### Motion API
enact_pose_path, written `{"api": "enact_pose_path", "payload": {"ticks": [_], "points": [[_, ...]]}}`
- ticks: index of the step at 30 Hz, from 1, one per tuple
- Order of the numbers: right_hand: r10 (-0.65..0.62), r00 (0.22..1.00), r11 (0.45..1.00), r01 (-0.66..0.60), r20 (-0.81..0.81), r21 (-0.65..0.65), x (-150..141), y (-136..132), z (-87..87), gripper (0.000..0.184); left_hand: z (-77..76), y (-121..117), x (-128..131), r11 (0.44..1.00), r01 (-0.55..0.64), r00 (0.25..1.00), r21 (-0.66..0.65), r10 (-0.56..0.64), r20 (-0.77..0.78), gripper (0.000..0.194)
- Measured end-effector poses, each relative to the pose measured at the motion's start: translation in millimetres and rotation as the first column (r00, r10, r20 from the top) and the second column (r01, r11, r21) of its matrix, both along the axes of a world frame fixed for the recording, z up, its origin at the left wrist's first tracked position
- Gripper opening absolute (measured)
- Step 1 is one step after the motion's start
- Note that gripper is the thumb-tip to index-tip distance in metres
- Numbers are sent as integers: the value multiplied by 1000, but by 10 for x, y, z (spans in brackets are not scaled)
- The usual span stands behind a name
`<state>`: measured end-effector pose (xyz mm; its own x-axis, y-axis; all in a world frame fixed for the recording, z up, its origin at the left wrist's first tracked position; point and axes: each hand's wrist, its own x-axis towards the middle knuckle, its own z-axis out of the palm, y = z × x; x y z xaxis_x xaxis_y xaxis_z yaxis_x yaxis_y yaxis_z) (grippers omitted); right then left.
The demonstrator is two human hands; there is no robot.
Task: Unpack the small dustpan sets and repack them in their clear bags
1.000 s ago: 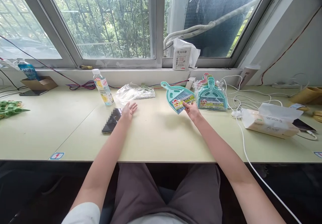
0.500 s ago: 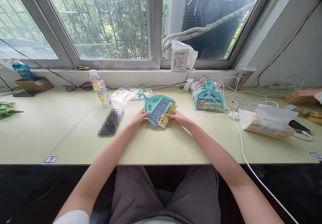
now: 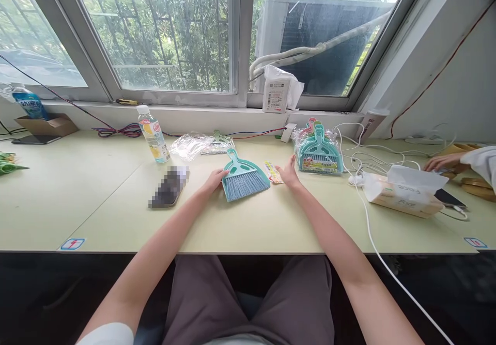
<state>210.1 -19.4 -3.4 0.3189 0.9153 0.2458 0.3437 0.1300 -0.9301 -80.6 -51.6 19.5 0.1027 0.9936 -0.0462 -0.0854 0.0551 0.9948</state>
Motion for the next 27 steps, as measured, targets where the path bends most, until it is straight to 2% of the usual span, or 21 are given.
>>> {"api": "enact_pose_path", "payload": {"ticks": [2,4,5,7,9,11,14,17,20,23,27], "points": [[-22,983,990,-4,184,138,-52,-49,0,73,26,-24,-1,998,57,998,-36,-58,-29,25],[2,935,979,-74,353,192,-134,-117,0,56,36,-34,-1,998,52,998,-36,-53,-33,24],[35,899,979,-119,436,165,-183,-153,-4,49,34,-34,0,999,37,999,-26,-38,-31,24],[135,805,982,-187,578,30,-279,-211,-20,40,19,-28,0,1000,14,999,-12,-14,-35,25],[232,710,971,-204,665,-122,-343,-236,-33,40,0,-19,-3,1000,-4,999,-9,4,-40,27],[270,651,963,-170,709,-210,-344,-217,-23,45,-13,-6,-11,1000,-25,999,-6,25,-42,29],[203,643,977,-86,738,-194,-254,-127,46,52,-28,23,-28,998,-57,996,7,58,-68,30],[20,658,999,-40,753,8,-233,-73,124,53,-72,70,-36,995,-50,990,81,60,-124,31],[-112,630,982,-47,769,182,-453,-151,139,49,-140,106,-21,974,6,973,225,46,-227,32],[-60,537,979,-131,841,154,-839,-308,113,43,-176,94,7,933,76,938,352,53,-342,33],[-49,456,979,-154,889,133,-1211,-456,157,38,-129,11,34,906,83,900,416,111,-421,36]]}}
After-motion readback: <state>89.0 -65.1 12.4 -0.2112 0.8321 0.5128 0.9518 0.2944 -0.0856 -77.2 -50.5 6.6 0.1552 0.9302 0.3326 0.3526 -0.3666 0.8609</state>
